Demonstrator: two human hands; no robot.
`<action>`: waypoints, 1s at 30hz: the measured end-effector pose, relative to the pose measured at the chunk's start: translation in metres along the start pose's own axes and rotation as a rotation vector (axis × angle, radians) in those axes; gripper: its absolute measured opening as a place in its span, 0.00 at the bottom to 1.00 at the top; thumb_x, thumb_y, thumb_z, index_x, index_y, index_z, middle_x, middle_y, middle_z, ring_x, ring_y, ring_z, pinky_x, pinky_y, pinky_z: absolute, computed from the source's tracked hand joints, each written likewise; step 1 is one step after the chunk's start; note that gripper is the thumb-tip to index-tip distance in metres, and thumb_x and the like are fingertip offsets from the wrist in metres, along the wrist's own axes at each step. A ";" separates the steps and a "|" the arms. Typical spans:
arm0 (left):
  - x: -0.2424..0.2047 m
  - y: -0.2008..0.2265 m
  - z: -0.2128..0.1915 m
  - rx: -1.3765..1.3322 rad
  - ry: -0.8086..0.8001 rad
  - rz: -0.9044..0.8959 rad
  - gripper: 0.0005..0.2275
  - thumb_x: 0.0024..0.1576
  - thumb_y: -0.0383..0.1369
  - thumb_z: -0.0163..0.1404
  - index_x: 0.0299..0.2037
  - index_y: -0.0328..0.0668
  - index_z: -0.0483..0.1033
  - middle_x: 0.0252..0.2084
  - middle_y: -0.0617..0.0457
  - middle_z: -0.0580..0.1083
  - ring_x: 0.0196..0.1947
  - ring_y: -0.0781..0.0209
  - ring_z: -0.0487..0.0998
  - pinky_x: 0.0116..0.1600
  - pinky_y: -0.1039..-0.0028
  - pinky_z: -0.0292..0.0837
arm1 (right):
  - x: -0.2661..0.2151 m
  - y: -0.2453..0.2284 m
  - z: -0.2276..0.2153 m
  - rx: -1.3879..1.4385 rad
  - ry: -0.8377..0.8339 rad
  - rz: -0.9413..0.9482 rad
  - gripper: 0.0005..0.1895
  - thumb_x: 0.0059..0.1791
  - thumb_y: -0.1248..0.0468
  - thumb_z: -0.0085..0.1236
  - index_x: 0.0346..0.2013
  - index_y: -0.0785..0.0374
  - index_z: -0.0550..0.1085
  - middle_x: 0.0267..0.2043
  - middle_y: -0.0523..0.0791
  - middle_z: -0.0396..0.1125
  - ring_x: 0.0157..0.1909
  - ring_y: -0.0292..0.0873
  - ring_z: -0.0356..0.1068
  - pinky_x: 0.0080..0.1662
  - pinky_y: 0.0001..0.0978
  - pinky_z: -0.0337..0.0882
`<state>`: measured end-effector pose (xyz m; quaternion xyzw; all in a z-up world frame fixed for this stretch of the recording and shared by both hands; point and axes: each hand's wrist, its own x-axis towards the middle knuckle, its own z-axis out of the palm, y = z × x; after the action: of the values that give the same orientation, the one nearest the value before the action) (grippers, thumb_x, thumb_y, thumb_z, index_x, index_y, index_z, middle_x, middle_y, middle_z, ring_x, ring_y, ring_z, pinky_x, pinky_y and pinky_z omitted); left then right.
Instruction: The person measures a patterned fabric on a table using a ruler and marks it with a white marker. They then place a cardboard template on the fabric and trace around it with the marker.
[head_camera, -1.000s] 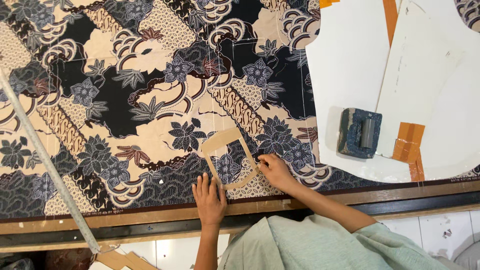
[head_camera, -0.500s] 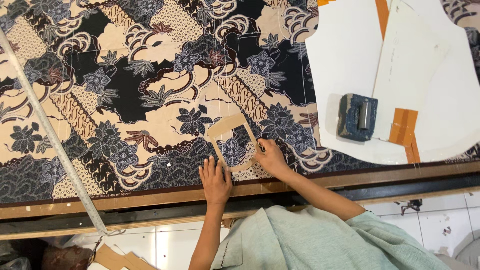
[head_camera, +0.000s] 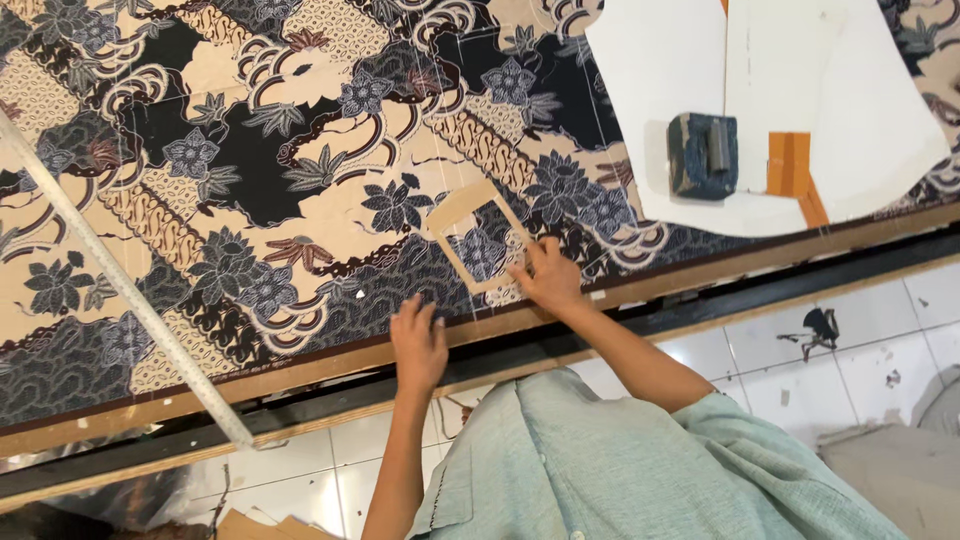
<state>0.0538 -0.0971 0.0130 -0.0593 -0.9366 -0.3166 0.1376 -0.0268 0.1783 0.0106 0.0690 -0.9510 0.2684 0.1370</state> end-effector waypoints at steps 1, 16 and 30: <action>-0.003 -0.008 -0.012 0.038 0.028 0.002 0.14 0.60 0.31 0.53 0.54 0.36 0.74 0.64 0.37 0.68 0.67 0.35 0.65 0.71 0.50 0.54 | -0.001 -0.002 0.001 -0.013 0.020 -0.010 0.28 0.47 0.46 0.63 0.52 0.62 0.74 0.46 0.48 0.62 0.32 0.54 0.73 0.31 0.46 0.72; -0.029 -0.085 -0.071 0.272 0.074 -0.046 0.14 0.61 0.32 0.51 0.54 0.32 0.75 0.63 0.38 0.69 0.64 0.39 0.66 0.69 0.51 0.56 | -0.009 -0.001 0.008 -0.055 0.098 -0.082 0.19 0.48 0.51 0.64 0.42 0.63 0.74 0.46 0.52 0.63 0.30 0.54 0.72 0.32 0.47 0.72; -0.025 -0.092 -0.060 0.328 0.132 0.031 0.13 0.57 0.27 0.51 0.51 0.32 0.76 0.60 0.39 0.71 0.60 0.38 0.66 0.66 0.49 0.58 | -0.006 0.003 0.007 0.061 0.138 -0.048 0.10 0.50 0.59 0.65 0.38 0.60 0.74 0.46 0.48 0.63 0.33 0.51 0.72 0.34 0.44 0.73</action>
<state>0.0727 -0.2075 -0.0014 -0.0294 -0.9636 -0.1607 0.2116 -0.0235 0.1781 0.0017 0.0771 -0.9288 0.2979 0.2063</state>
